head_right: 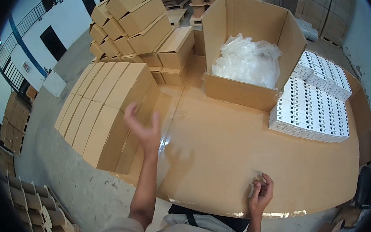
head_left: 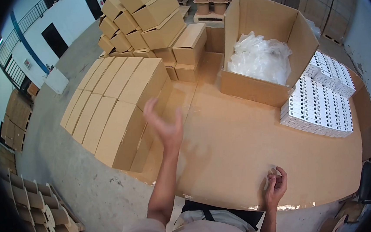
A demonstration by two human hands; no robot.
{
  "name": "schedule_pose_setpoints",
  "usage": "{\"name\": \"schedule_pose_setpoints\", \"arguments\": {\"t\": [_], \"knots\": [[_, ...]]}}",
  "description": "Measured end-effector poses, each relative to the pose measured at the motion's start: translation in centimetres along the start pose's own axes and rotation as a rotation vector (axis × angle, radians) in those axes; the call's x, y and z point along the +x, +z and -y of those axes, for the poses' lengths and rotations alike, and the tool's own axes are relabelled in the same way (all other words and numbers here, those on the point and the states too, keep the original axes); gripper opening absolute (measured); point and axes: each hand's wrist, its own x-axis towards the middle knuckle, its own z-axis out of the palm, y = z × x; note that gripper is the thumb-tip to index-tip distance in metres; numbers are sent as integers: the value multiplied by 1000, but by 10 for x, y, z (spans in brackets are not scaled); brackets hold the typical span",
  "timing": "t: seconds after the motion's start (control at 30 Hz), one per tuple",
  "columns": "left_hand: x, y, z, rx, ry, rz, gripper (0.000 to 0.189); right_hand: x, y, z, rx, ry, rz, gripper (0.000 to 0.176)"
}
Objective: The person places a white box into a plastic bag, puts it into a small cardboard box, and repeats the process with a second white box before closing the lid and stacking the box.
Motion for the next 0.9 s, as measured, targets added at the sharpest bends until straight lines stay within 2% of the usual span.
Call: {"name": "schedule_pose_setpoints", "arguments": {"t": [0.07,0.13,0.2,0.3,0.67,0.77,0.9], "knots": [[29,61,15,44,-55,134,80,0,1,-3,17,-15,-17,31],[57,120,34,90,-112,172,92,1,1,-1,38,-9,-18,30],[77,166,51,113,-180,111,98,-1,3,-5,54,-2,-32,29],[94,198,55,148,-240,31,107,-1,2,-13,46,-10,-63,29],[113,233,67,283,-150,-72,114,2,3,-3,-11,4,-61,29],[116,226,61,224,-231,-8,108,1,4,-5,-32,9,-67,29],[96,189,48,33,-142,-88,99,2,3,-2,-40,10,-56,28]]}}
